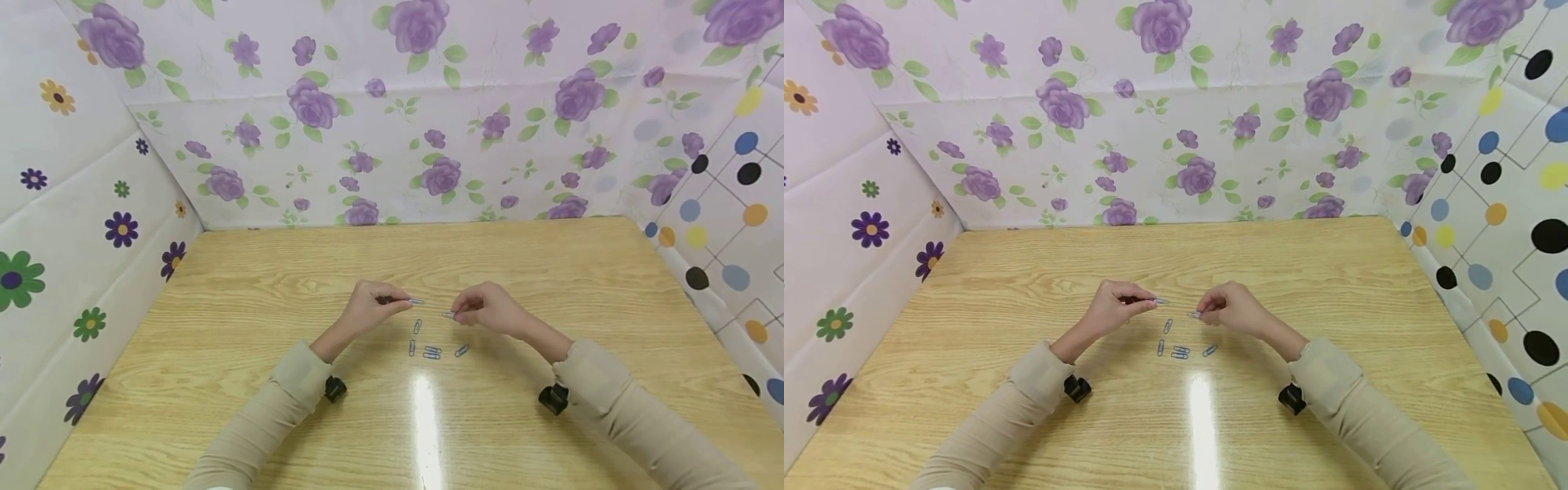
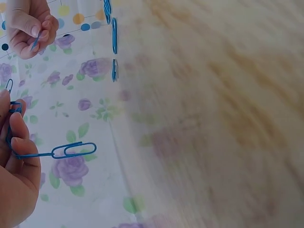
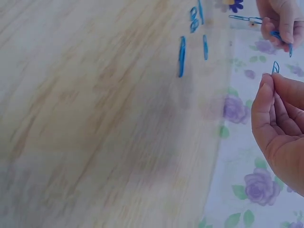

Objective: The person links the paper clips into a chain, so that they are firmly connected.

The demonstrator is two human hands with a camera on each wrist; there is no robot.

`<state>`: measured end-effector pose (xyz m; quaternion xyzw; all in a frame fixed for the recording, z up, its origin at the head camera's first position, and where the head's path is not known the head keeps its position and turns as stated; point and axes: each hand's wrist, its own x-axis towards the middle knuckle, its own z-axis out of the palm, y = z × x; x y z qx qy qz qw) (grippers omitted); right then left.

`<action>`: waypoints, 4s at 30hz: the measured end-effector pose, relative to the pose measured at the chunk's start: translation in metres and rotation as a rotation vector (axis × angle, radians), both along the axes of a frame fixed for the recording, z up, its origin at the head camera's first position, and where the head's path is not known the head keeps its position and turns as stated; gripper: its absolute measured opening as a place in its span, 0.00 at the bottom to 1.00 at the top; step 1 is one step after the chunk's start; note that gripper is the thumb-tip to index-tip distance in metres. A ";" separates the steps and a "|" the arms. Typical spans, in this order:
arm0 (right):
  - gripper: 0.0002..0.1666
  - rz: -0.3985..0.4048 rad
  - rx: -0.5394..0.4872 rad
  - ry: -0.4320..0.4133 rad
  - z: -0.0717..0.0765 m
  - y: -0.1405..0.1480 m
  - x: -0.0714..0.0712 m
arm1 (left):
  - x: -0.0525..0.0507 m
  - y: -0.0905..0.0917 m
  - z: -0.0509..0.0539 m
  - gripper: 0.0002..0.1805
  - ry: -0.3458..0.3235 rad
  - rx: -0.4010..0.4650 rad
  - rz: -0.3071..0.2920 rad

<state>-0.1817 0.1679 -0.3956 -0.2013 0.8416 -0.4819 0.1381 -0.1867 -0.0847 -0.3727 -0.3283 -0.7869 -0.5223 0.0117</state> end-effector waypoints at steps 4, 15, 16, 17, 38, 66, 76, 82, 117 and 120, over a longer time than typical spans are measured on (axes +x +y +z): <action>0.05 -0.012 -0.049 -0.038 0.007 -0.003 0.002 | 0.001 0.001 0.002 0.04 -0.017 -0.027 0.001; 0.06 -0.019 -0.103 -0.053 0.016 -0.011 0.003 | 0.002 0.005 0.007 0.03 -0.017 -0.022 -0.041; 0.06 -0.020 -0.101 -0.044 0.016 -0.011 0.004 | 0.002 0.005 0.007 0.03 -0.022 -0.020 -0.042; 0.06 -0.018 -0.100 -0.036 0.017 -0.011 0.004 | 0.002 0.005 0.007 0.03 -0.028 -0.018 -0.043; 0.08 -0.061 -0.022 0.321 0.018 -0.019 0.012 | 0.003 0.004 0.007 0.03 -0.068 0.006 -0.068; 0.04 -0.156 -0.169 0.169 0.019 -0.037 0.012 | 0.005 0.014 0.010 0.04 -0.061 -0.001 -0.100; 0.04 -0.194 -0.247 0.046 0.019 -0.039 0.012 | 0.005 0.015 0.009 0.04 -0.014 -0.033 -0.102; 0.04 -0.199 -0.233 0.053 0.017 -0.041 0.013 | -0.008 0.015 -0.013 0.05 0.016 -0.056 -0.095; 0.06 -0.131 -0.154 0.444 0.031 -0.053 0.029 | -0.008 0.005 0.003 0.12 -0.293 -0.012 -0.264; 0.08 -0.099 -0.176 0.521 0.018 -0.051 0.022 | -0.002 0.007 0.015 0.12 -0.285 -0.048 -0.239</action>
